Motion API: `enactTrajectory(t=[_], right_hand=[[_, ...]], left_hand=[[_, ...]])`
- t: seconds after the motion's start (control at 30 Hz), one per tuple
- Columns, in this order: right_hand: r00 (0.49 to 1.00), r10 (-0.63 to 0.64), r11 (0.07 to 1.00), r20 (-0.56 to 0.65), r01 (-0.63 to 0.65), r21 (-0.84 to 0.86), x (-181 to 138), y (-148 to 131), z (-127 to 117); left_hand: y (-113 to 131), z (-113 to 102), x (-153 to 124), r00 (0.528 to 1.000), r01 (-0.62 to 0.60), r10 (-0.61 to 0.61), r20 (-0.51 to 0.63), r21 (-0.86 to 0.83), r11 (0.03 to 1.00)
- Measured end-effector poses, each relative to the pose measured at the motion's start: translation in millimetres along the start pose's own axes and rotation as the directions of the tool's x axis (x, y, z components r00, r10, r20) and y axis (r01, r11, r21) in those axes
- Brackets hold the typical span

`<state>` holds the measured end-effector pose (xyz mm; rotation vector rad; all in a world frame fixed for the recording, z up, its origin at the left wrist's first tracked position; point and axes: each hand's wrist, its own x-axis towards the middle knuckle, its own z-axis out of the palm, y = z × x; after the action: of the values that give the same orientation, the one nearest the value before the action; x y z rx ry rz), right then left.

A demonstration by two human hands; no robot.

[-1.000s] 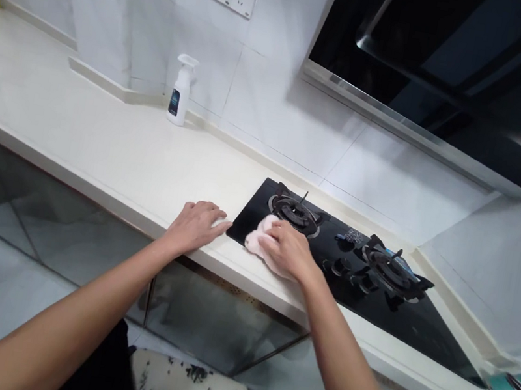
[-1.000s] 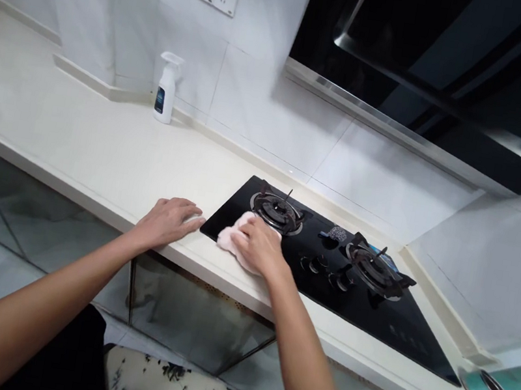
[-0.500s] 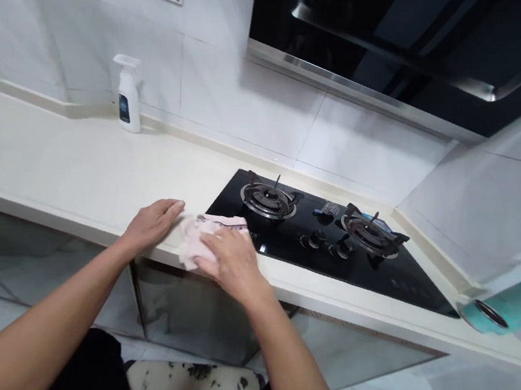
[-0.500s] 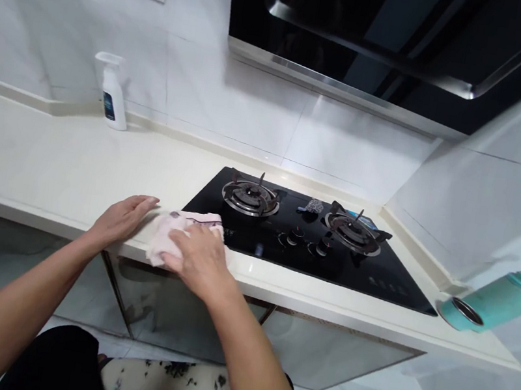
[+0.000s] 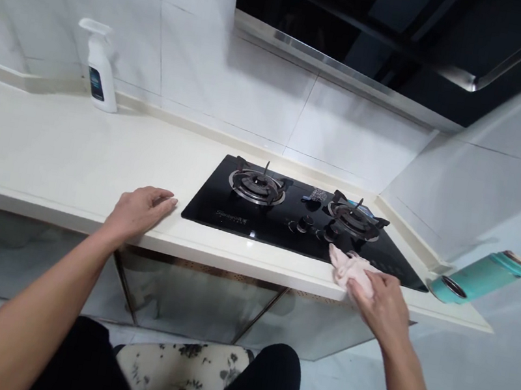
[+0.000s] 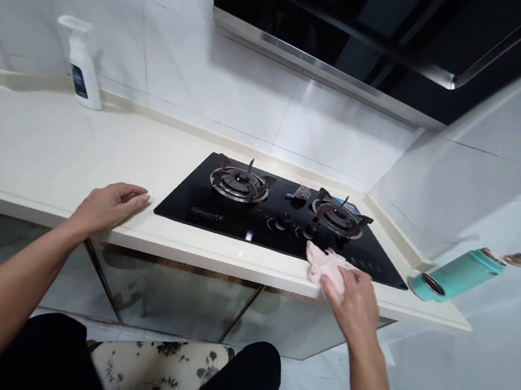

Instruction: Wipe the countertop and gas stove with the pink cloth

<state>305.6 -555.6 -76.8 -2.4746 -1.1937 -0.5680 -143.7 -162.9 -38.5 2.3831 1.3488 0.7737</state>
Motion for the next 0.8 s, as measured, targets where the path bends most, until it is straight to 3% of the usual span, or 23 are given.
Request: enactTrajectory(t=[0.1, 0.17, 0.27, 0.33, 0.43, 0.53, 0.7, 0.8], right_hand=[[0.985, 0.173, 0.982, -0.005, -0.173, -0.071, 0, 49, -5], [0.969, 0.247, 0.965, 0.024, -0.244, -0.096, 1, 64, -9], [0.96, 0.275, 0.961, 0.059, -0.273, -0.041, 0, 59, -11], [0.946, 0.323, 0.945, -0.003, -0.322, 0.053, -3, 41, -8], [0.914, 0.388, 0.918, -0.121, -0.371, 0.143, -12, 3, 4], [0.934, 0.321, 0.942, -0.16, -0.296, 0.159, -23, -50, 22], [0.949, 0.022, 0.961, -0.313, 0.067, 0.27, -45, -182, 51], [0.895, -0.191, 0.901, -0.402, 0.323, 0.29, -57, -262, 60]], left_hand=[[-2, 3, 1, 1.0, -0.02, 0.02, -0.002, 0.035, 0.999], [-3, 4, 1, 1.0, -0.024, 0.024, 0.001, 0.044, 0.999], [-3, 4, 2, 1.0, -0.024, 0.023, 0.014, 0.048, 0.999], [-1, 4, 2, 0.999, -0.029, 0.028, 0.018, 0.066, 0.997], [3, 4, 2, 0.998, -0.057, 0.054, 0.035, 0.109, 0.992], [7, 3, 1, 0.996, -0.076, 0.069, 0.057, 0.138, 0.988], [7, 2, 1, 0.996, -0.087, 0.08, 0.049, 0.148, 0.985], [3, 2, 3, 0.995, -0.089, 0.078, 0.069, 0.169, 0.982]])
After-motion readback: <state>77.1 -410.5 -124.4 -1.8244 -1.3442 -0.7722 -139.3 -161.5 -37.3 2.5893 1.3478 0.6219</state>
